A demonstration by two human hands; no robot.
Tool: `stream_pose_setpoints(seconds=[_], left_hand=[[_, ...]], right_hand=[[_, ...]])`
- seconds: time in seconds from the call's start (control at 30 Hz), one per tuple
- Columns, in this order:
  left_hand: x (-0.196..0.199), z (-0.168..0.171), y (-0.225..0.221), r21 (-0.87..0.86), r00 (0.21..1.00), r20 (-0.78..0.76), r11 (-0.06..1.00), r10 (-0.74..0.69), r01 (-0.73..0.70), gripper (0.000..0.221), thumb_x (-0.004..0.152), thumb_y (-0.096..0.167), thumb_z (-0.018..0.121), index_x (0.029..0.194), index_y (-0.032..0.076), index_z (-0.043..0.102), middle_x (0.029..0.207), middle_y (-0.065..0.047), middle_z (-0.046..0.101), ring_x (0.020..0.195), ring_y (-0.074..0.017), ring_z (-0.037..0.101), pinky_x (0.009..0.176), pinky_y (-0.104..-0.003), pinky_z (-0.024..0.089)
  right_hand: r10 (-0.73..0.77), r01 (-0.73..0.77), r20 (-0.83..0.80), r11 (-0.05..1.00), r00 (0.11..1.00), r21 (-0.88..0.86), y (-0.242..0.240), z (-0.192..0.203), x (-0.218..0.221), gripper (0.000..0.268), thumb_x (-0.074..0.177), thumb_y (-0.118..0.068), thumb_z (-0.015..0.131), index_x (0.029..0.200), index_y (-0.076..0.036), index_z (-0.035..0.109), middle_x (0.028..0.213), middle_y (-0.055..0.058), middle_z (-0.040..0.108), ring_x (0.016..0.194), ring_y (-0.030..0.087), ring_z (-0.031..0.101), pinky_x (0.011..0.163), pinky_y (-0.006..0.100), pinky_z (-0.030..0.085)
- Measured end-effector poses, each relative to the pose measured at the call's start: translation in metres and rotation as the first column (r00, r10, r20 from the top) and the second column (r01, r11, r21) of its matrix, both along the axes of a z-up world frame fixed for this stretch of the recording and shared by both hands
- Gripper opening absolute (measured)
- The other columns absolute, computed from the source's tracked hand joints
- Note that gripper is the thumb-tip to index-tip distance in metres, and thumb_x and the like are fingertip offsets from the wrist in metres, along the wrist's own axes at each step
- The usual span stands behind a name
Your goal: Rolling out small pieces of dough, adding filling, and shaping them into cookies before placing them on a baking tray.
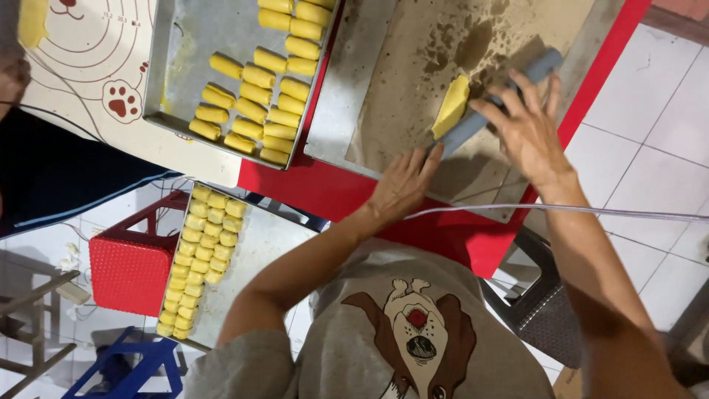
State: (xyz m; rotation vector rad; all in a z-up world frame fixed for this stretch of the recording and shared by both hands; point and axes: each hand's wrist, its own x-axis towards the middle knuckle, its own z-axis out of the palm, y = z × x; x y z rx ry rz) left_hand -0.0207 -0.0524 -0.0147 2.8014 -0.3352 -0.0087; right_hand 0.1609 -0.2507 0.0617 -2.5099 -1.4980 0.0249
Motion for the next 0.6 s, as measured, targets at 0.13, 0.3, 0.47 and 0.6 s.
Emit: stream_pose_setpoints(seconds=[0.13,0.3,0.47,0.6], left_hand=[[0.004,0.002,-0.017,-0.142,0.986,0.102,0.983,0.128,-0.113,0.054,0.100,0.001,0.047,0.151,-0.006,0.032,0.107,-0.020,0.055,0.086,-0.0355,0.056,0.073,-0.047,0.048],[0.005,0.016,-0.027,-0.157,0.958,0.110,0.956,0.266,-0.247,0.050,0.104,0.008,0.039,0.150,-0.004,0.025,0.149,-0.037,0.043,0.107,-0.0474,0.056,0.084,-0.053,0.047],[0.009,0.017,-0.020,0.087,0.941,0.054,0.937,0.335,-0.338,0.073,0.106,0.045,0.058,0.159,0.002,0.032,0.169,-0.018,0.026,0.155,-0.0360,0.035,0.116,-0.061,0.041],[0.014,0.034,0.001,0.222,0.946,-0.011,0.923,0.324,-0.313,0.083,0.108,0.063,0.050,0.163,0.005,0.029,0.170,-0.015,0.022,0.159,-0.0318,0.025,0.123,-0.069,0.020]], right_hand=[[0.045,-0.056,-0.098,0.993,0.994,-0.104,0.016,-0.011,0.024,0.085,0.073,0.019,0.076,0.149,-0.017,0.064,0.153,0.021,0.052,0.153,0.041,0.035,0.121,0.073,0.020],[0.112,-0.084,-0.262,0.989,0.958,0.119,0.032,-0.026,0.030,0.072,0.085,0.011,0.056,0.155,-0.005,0.054,0.167,0.021,0.040,0.160,0.039,0.018,0.126,0.069,0.006],[0.063,-0.049,-0.195,0.996,0.979,0.078,0.056,-0.034,0.023,0.054,0.115,-0.026,0.042,0.165,-0.009,0.033,0.170,0.019,0.035,0.158,0.042,0.013,0.122,0.069,-0.002],[0.049,-0.033,-0.175,0.995,0.983,0.090,0.078,-0.027,0.020,0.061,0.118,-0.038,0.023,0.164,0.000,0.039,0.169,0.020,0.037,0.156,0.043,0.012,0.119,0.072,0.000]])
